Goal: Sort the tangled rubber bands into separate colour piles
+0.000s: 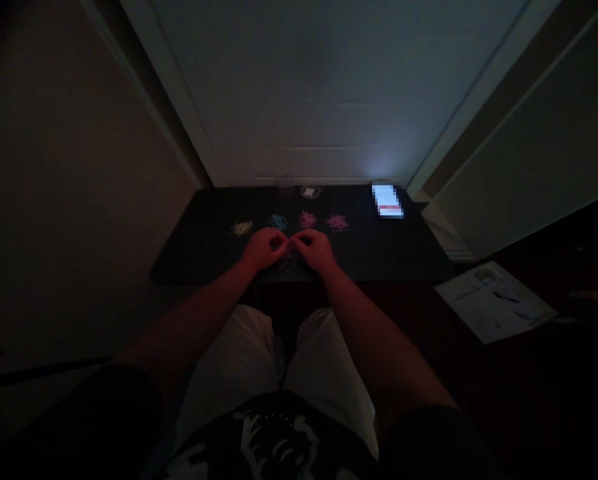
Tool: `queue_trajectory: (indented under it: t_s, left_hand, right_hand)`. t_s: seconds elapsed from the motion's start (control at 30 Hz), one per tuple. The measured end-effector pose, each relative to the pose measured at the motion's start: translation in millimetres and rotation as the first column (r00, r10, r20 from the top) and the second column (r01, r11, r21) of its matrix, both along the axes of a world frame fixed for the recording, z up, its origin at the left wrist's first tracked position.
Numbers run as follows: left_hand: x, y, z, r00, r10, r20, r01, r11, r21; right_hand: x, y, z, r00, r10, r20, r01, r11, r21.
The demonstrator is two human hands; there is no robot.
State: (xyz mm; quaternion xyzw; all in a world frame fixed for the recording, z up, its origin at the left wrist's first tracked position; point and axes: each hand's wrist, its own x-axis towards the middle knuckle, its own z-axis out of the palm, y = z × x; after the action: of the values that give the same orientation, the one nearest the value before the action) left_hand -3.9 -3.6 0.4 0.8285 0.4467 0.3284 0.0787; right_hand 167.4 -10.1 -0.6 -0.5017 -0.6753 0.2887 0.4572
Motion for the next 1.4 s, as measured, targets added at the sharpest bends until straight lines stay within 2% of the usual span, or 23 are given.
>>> queue_trajectory:
  t_s: [0.47, 0.63, 0.9, 1.17, 1.4]
  left_hand:
    - [-0.9, 0.8, 2.2, 1.0, -0.012, -0.018, 0.012, 1.0, -0.011]
    - [-0.8, 0.5, 2.0, 1.0, -0.015, -0.019, 0.015, 1.0, -0.014]
    - [-1.9, 2.8, 0.7, 1.0, 0.016, 0.004, -0.016, 1.0, -0.006]
    - [-1.7, -1.5, 2.3, 0.998, -0.053, 0.024, 0.054, 0.998, -0.02]
    - [-1.8, 0.5, 1.2, 1.0, -0.008, 0.002, 0.008, 1.0, -0.012]
  right_hand:
    - [-0.5, 1.4, -5.1, 0.999, 0.013, 0.035, -0.014, 1.0, 0.028]
    - [-0.9, 1.9, -6.0, 0.994, -0.001, 0.112, -0.006, 0.998, 0.063]
    - [-0.3, 0.9, -5.4, 0.987, -0.062, 0.145, 0.039, 0.987, 0.154]
    - [-0.7, 1.2, -4.9, 0.99, -0.011, 0.138, -0.01, 0.989, 0.149]
    - [-0.9, 1.3, -4.8, 0.984, -0.027, 0.177, 0.005, 0.992, 0.127]
